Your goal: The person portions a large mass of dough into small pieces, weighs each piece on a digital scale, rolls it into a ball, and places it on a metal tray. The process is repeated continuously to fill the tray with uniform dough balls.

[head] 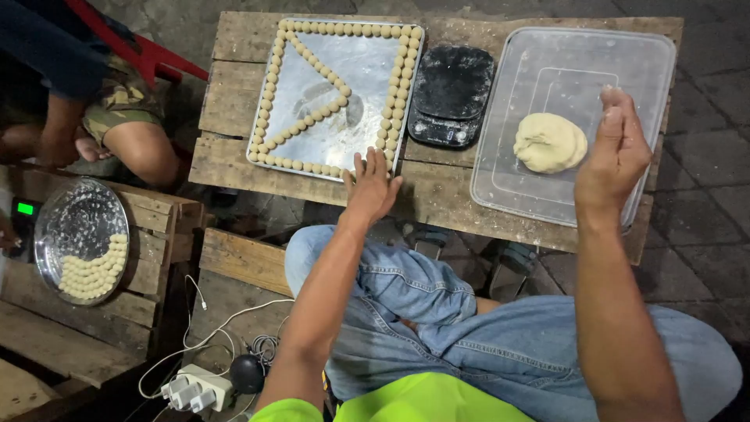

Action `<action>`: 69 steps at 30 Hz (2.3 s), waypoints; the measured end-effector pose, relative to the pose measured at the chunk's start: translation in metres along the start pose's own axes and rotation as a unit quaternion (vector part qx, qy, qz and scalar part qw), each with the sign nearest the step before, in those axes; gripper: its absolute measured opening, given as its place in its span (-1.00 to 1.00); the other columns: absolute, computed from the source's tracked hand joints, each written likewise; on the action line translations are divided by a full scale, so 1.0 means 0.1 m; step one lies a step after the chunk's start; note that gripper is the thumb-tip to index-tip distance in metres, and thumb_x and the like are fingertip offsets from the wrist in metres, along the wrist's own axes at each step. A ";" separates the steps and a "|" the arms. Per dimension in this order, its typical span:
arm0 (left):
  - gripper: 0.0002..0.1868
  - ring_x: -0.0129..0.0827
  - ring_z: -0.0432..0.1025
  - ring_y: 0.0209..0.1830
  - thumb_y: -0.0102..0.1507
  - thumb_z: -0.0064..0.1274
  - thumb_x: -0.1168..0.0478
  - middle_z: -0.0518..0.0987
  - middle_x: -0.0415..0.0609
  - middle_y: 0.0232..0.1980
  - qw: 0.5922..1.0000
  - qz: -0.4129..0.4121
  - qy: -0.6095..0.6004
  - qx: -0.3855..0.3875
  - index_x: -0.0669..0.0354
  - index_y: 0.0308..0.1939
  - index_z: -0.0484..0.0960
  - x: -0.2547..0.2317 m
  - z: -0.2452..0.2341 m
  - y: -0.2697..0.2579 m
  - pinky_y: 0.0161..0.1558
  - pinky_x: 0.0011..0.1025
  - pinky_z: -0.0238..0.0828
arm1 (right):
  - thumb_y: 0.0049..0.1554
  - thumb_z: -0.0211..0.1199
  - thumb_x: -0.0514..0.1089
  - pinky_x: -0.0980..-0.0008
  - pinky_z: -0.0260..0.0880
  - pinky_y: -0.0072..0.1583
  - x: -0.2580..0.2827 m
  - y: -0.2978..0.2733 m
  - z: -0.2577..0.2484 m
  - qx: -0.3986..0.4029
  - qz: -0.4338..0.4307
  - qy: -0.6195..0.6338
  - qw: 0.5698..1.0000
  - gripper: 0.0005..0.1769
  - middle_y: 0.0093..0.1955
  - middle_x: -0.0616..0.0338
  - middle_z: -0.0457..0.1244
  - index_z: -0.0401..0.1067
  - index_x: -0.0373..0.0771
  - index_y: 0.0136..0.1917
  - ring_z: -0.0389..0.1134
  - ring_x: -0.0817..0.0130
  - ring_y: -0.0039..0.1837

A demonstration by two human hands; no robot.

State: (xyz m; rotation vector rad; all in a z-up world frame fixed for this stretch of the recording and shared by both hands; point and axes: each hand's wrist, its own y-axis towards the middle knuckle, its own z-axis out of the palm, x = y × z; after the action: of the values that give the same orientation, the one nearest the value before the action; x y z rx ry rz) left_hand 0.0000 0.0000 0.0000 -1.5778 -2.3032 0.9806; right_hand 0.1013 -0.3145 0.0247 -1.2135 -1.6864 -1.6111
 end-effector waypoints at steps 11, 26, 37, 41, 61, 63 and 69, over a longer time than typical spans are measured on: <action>-0.11 0.07 -0.70 0.67 0.44 -0.46 -0.27 -0.50 -0.05 0.71 0.998 0.032 -0.009 -0.057 0.09 0.65 -0.41 0.15 0.22 0.15 0.52 0.28 -0.71 | 0.38 0.17 -0.27 0.10 0.34 0.33 -0.04 0.01 -0.12 0.072 0.121 -0.098 0.985 -0.75 0.34 -0.20 0.32 0.40 -0.37 0.31 0.32 -0.09 0.42; 0.16 0.19 0.15 0.53 0.28 0.18 -0.25 0.29 0.16 0.53 0.960 0.036 0.029 -0.276 0.33 0.61 -0.19 0.33 0.58 0.79 0.40 0.49 -0.27 | 0.26 0.30 -0.05 0.17 0.32 0.25 -0.26 0.01 -0.16 0.135 0.205 -0.236 0.940 -0.47 0.36 -0.14 0.32 0.43 -0.37 0.40 0.35 0.02 0.34; 0.11 0.17 0.21 0.51 0.22 0.29 0.02 0.31 0.29 0.51 0.973 0.013 -0.029 -0.228 0.38 0.61 -0.08 0.10 0.30 0.46 0.39 0.56 -0.29 | 0.03 0.61 -0.19 0.07 0.49 0.10 -0.81 -0.14 -0.21 0.160 0.138 -0.311 0.927 -0.50 0.12 -0.16 0.42 0.60 -0.36 0.22 0.47 -0.12 0.10; 0.15 0.14 0.28 0.47 0.23 0.26 -0.13 0.38 0.26 0.47 0.966 -0.007 -0.131 -0.222 0.28 0.64 -0.11 0.13 0.17 0.37 0.44 0.46 -0.28 | -0.07 0.68 -0.21 0.11 0.51 0.05 -0.99 -0.22 -0.15 0.147 0.147 -0.310 0.928 -0.41 0.02 -0.13 0.34 0.60 -0.38 0.21 0.46 -0.14 0.04; -0.14 0.08 -0.29 0.78 0.42 -0.04 0.08 -0.18 -0.29 0.77 0.931 0.277 0.021 -0.239 -0.22 0.71 -0.17 -2.16 1.23 0.70 0.54 0.37 -0.06 | 0.00 0.48 -0.22 0.07 0.49 -0.08 -1.52 -0.30 -0.15 0.109 0.020 -0.344 0.932 -0.82 -0.21 -0.08 0.36 0.69 -0.16 -0.08 0.45 -0.09 -0.13; -0.19 0.03 -0.30 0.78 0.47 -0.15 0.06 -0.32 -0.37 0.78 0.933 0.254 0.064 -0.246 -0.28 0.71 -0.24 -2.16 1.25 0.70 0.59 0.35 -0.13 | 0.00 0.51 -0.11 0.20 0.48 -0.06 -1.58 -0.29 -0.20 0.107 0.077 -0.299 0.945 -0.79 -0.18 -0.04 0.38 0.70 -0.09 -0.05 0.46 -0.02 -0.10; -0.26 0.03 -0.38 0.77 0.53 -0.27 -0.03 -0.38 -0.31 0.77 0.942 0.230 0.095 -0.226 -0.23 0.71 -0.28 -2.16 1.29 0.75 0.63 0.29 -0.29 | -0.06 0.59 -0.11 0.29 0.46 -0.07 -1.35 -0.24 -0.25 0.121 0.150 -0.256 0.947 -0.67 -0.15 -0.03 0.41 0.69 -0.10 0.01 0.47 0.09 -0.10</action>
State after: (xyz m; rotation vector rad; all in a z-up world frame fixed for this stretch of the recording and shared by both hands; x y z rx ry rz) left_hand 0.0845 -0.2276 -0.0993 -2.3477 -2.1676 0.3415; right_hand 0.1392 -0.3705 -0.0972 -1.7579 -1.8133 -0.9234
